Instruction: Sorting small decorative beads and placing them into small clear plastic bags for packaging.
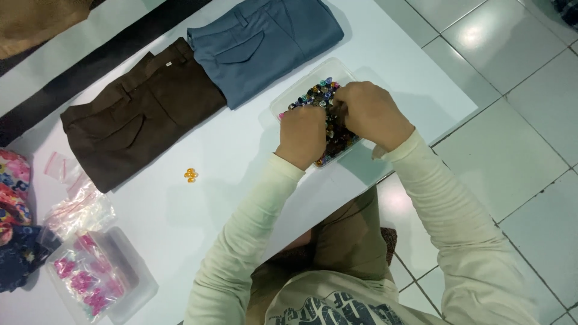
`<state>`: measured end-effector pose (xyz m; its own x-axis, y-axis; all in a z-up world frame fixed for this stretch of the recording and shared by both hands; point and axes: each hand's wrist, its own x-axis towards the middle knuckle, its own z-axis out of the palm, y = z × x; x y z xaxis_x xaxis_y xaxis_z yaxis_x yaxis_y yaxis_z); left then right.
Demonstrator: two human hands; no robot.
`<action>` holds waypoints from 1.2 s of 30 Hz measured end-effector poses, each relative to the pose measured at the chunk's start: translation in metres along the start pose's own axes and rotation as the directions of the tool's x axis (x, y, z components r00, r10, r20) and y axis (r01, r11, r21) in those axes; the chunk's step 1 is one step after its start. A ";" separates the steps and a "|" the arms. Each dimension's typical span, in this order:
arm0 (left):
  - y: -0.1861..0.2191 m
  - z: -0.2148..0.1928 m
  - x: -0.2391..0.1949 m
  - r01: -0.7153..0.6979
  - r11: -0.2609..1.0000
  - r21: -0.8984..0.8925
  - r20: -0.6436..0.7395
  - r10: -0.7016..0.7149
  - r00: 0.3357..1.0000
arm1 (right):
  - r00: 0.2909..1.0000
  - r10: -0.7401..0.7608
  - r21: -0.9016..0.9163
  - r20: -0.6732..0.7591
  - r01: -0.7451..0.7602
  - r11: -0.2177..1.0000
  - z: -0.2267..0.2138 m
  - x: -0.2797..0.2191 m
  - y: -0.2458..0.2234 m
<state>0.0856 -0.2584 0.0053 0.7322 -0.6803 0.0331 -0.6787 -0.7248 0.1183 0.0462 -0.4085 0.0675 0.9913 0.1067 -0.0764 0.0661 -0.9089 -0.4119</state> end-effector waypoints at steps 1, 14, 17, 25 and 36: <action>0.000 0.000 -0.002 0.004 1.000 -0.002 -0.003 -0.004 1.000 | 1.000 -0.004 -0.004 0.001 0.004 1.000 0.005 0.001 0.000; -0.006 0.000 -0.003 -0.002 1.000 0.027 -0.102 0.005 0.995 | 0.996 -0.043 -0.190 -0.076 0.028 0.981 0.033 0.012 0.006; 0.001 -0.002 -0.002 -0.058 0.996 -0.060 -0.134 0.050 0.990 | 0.997 -0.025 -0.094 -0.073 0.018 0.995 0.017 0.005 0.007; 0.001 0.025 0.006 -0.159 0.977 -0.141 -0.083 0.148 0.985 | 0.993 0.108 0.056 -0.036 -0.106 0.993 -0.021 -0.018 0.003; 0.009 -0.003 0.004 -0.197 0.938 -0.287 -0.050 0.190 0.980 | 0.880 0.446 -0.418 0.163 -0.347 0.839 0.036 0.004 0.011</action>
<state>0.0826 -0.2677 0.0095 0.5917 -0.7993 0.1050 -0.7642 -0.5147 0.3888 0.0469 -0.4034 0.0298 0.8836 -0.2453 -0.3988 -0.2415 -0.9685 0.0607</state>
